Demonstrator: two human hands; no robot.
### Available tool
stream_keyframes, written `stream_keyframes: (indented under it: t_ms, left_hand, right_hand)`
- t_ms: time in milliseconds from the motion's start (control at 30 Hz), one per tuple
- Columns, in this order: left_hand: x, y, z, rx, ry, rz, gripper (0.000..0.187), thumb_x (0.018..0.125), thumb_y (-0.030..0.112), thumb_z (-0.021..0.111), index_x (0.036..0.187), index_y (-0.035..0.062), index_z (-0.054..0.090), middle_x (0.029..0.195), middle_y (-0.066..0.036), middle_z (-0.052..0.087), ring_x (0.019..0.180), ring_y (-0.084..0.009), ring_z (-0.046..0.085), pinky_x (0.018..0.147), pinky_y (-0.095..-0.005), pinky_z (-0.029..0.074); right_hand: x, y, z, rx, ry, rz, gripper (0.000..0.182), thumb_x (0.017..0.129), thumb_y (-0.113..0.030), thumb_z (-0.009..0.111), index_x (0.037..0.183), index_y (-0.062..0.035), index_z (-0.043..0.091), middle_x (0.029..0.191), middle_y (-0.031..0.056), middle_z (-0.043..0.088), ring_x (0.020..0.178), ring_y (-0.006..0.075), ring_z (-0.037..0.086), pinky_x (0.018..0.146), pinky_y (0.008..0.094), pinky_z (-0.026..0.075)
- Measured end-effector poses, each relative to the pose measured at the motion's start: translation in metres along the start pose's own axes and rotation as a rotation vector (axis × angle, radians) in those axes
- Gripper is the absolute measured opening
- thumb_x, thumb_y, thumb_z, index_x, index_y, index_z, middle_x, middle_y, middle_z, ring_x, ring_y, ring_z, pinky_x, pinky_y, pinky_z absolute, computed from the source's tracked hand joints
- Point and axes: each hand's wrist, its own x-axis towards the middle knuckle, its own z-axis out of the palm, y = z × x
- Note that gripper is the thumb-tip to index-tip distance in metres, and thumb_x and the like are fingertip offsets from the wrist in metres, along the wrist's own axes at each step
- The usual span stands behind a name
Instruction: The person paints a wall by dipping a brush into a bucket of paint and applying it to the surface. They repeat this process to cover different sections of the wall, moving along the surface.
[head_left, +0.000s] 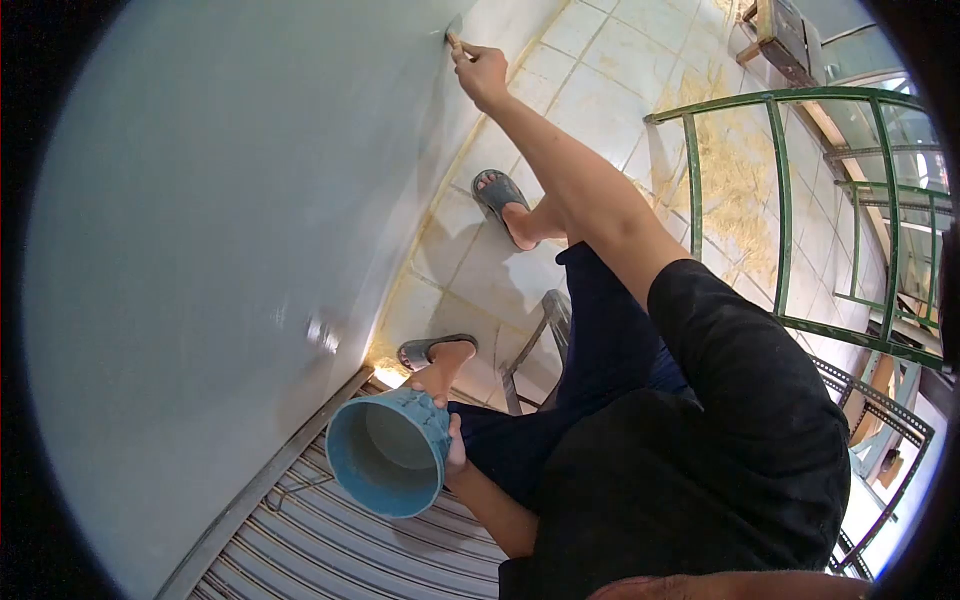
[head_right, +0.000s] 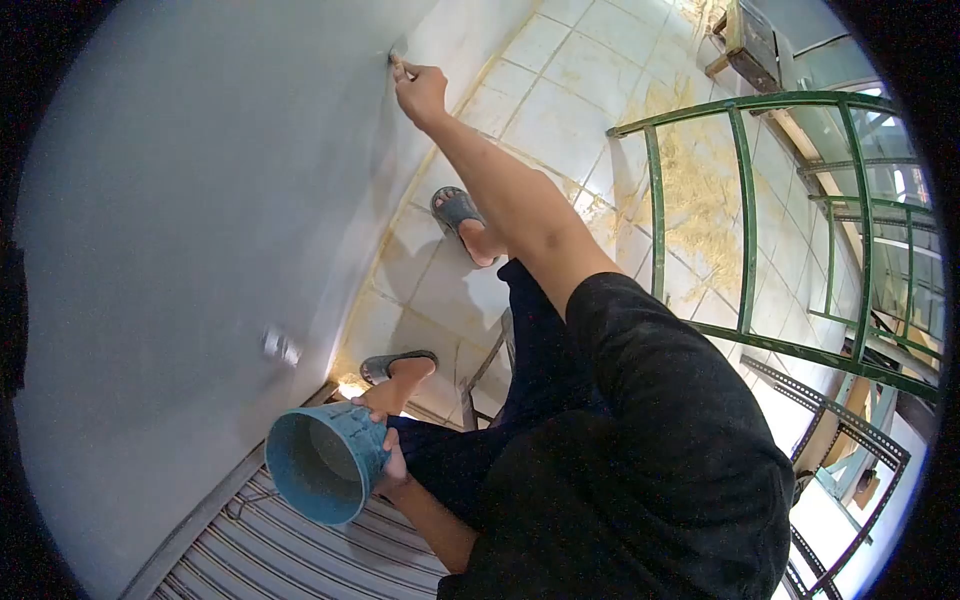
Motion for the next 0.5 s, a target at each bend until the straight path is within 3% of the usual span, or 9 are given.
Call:
stream_keyframes:
  t_ms: [67,133,167,233,300,367,500]
  left_hand:
    - [0.001,-0.002,0.005,0.010,-0.025,-0.002,0.081,0.082,0.046,0.065,0.150,0.0161,0.033,0.152,-0.019,0.024,0.123,-0.0445,0.035,0.074,-0.0523,0.045]
    - [0.002,-0.002,0.005,0.022,-0.054,-0.006,0.082,0.082,0.046,0.065,0.151,0.0156,0.032,0.152,-0.019,0.024,0.122,-0.0445,0.035,0.074,-0.0519,0.045]
    - [0.001,-0.001,0.004,0.018,-0.037,-0.007,0.082,0.082,0.046,0.065,0.151,0.0153,0.032,0.153,-0.019,0.024,0.122,-0.0446,0.035,0.074,-0.0516,0.045]
    - [0.001,-0.001,0.002,0.014,-0.027,-0.013,0.083,0.081,0.045,0.065,0.151,0.0150,0.032,0.153,-0.019,0.024,0.122,-0.0447,0.035,0.074,-0.0514,0.045]
    - [0.003,-0.006,0.007,-0.005,-0.037,-0.013,0.083,0.081,0.045,0.066,0.151,0.0150,0.033,0.153,-0.020,0.023,0.122,-0.0457,0.034,0.075,-0.0511,0.045]
    - [0.005,-0.012,0.012,0.007,-0.063,-0.023,0.083,0.081,0.045,0.066,0.151,0.0155,0.033,0.153,-0.020,0.024,0.122,-0.0456,0.034,0.075,-0.0515,0.044]
    - [0.004,-0.022,0.020,-0.022,-0.028,-0.024,0.084,0.080,0.045,0.067,0.151,0.0172,0.033,0.152,-0.020,0.025,0.123,-0.0451,0.034,0.075,-0.0530,0.044]
  right_hand:
    - [-0.010,-0.006,-0.004,0.000,-0.003,0.033,0.031,0.092,-0.028,0.069,0.113,-0.0065,0.074,0.063,0.0081,0.065,0.053,0.0112,0.053,0.053,0.0331,0.046]
    - [-0.015,-0.012,-0.010,-0.068,-0.102,-0.008,0.026,0.090,-0.023,0.067,0.106,-0.0047,0.075,0.066,0.0179,0.066,0.055,0.0207,0.059,0.060,0.0370,0.049]
    - [-0.019,-0.010,-0.014,-0.069,-0.096,-0.010,0.026,0.090,-0.023,0.067,0.106,-0.0047,0.075,0.066,0.0179,0.066,0.055,0.0207,0.059,0.060,0.0370,0.049]
    - [-0.028,-0.007,-0.021,-0.124,-0.324,-0.094,0.025,0.088,-0.022,0.067,0.103,-0.0025,0.075,0.067,0.0189,0.066,0.058,0.0206,0.062,0.060,0.0368,0.049]
    - [-0.043,-0.009,-0.027,-0.200,-0.498,-0.202,0.025,0.086,-0.022,0.069,0.099,-0.0025,0.076,0.071,0.0166,0.070,0.060,0.0201,0.064,0.061,0.0359,0.051]
    - [-0.063,-0.011,-0.029,-0.130,-0.824,-0.238,0.027,0.086,-0.026,0.070,0.098,-0.0023,0.076,0.073,0.0133,0.072,0.061,0.0215,0.065,0.063,0.0357,0.053]
    - [-0.075,-0.033,-0.038,-0.165,-0.956,-0.195,0.030,0.087,-0.030,0.070,0.096,-0.0019,0.076,0.073,0.0112,0.073,0.060,0.0227,0.066,0.063,0.0369,0.055]
